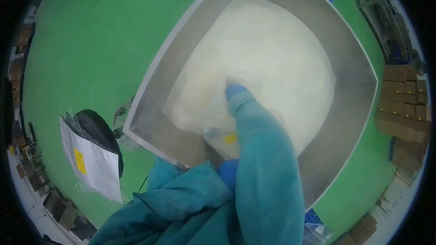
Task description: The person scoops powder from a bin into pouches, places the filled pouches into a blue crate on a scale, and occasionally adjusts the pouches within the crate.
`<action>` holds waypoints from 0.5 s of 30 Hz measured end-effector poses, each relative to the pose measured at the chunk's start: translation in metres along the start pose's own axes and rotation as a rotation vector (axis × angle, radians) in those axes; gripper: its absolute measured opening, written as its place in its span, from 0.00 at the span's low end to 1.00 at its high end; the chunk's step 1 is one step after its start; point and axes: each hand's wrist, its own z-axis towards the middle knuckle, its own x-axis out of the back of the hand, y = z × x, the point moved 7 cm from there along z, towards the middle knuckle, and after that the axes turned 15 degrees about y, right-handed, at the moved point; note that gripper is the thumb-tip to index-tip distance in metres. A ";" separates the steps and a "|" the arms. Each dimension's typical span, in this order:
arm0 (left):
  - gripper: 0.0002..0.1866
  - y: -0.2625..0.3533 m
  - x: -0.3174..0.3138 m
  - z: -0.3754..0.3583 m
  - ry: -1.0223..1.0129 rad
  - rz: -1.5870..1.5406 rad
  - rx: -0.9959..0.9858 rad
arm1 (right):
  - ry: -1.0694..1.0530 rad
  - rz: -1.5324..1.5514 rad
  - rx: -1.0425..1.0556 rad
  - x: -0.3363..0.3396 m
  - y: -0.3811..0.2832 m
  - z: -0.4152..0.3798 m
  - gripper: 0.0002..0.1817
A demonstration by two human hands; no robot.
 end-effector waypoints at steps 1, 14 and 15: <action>0.14 0.002 0.005 0.006 -0.006 0.123 0.065 | -0.005 -0.042 -0.016 -0.001 0.003 0.008 0.19; 0.20 -0.006 0.068 0.065 0.119 0.459 0.091 | 0.108 -0.308 -0.045 0.312 0.061 -0.200 0.13; 0.20 -0.008 0.067 0.068 0.126 0.475 0.103 | 0.085 -0.336 -0.055 0.343 0.048 -0.220 0.13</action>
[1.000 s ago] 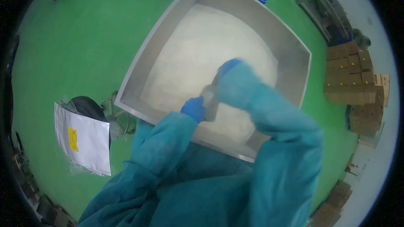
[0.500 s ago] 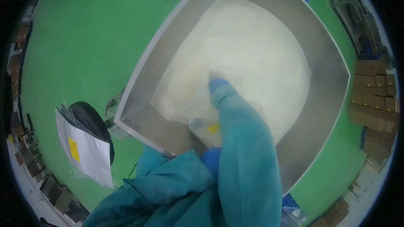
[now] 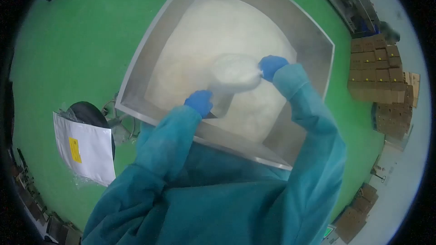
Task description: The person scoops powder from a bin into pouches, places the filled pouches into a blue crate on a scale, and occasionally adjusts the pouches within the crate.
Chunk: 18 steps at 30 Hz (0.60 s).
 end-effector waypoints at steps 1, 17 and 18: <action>0.19 -0.001 -0.003 0.004 0.007 0.020 0.010 | -0.021 -0.026 -0.007 0.022 -0.002 -0.014 0.13; 0.14 0.013 -0.010 -0.047 -0.048 0.023 -0.110 | 0.481 0.001 0.254 0.154 -0.085 -0.093 0.08; 0.13 0.011 -0.019 -0.063 0.005 -0.009 -0.192 | 0.459 -0.076 0.185 0.146 -0.069 -0.086 0.08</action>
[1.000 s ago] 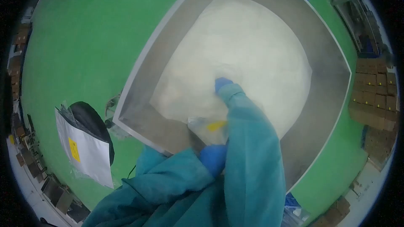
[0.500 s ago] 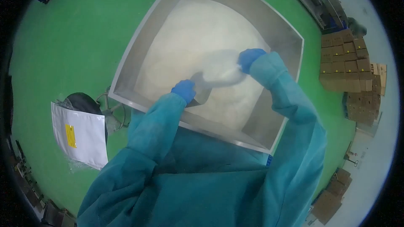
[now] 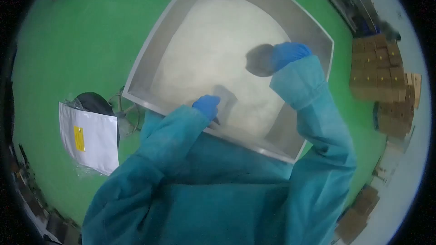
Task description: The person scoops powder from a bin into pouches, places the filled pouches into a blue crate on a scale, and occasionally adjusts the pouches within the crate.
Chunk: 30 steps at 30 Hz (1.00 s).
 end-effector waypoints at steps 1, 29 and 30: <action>0.13 0.000 -0.007 -0.004 0.081 -0.010 -0.117 | -0.088 -0.171 -0.123 -0.032 0.024 0.003 0.08; 0.21 -0.007 0.018 0.049 0.066 0.021 0.082 | -0.393 -0.044 -0.368 -0.076 0.006 -0.098 0.18; 0.21 -0.005 0.020 0.048 0.040 0.025 0.107 | -0.380 -0.091 -0.313 -0.077 -0.002 -0.100 0.17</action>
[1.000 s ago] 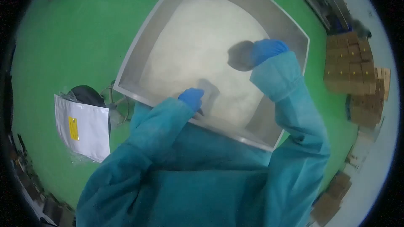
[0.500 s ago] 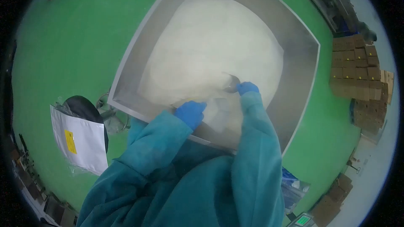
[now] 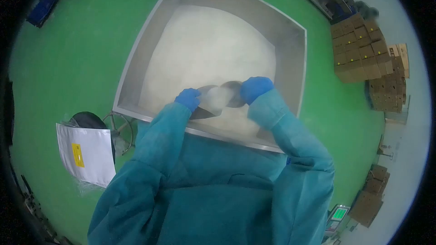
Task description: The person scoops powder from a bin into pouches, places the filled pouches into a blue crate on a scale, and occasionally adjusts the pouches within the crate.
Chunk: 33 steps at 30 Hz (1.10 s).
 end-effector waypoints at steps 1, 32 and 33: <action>0.20 0.001 0.000 -0.001 0.007 0.006 -0.020 | -0.002 -0.043 -0.016 0.004 0.006 -0.010 0.16; 0.08 0.187 0.104 -0.128 -0.267 -0.061 -0.647 | 0.975 0.398 -0.128 0.120 -0.017 -0.233 0.13; 0.07 0.208 0.110 -0.137 -0.261 -0.040 -0.674 | 0.948 0.363 -0.119 0.119 -0.030 -0.226 0.13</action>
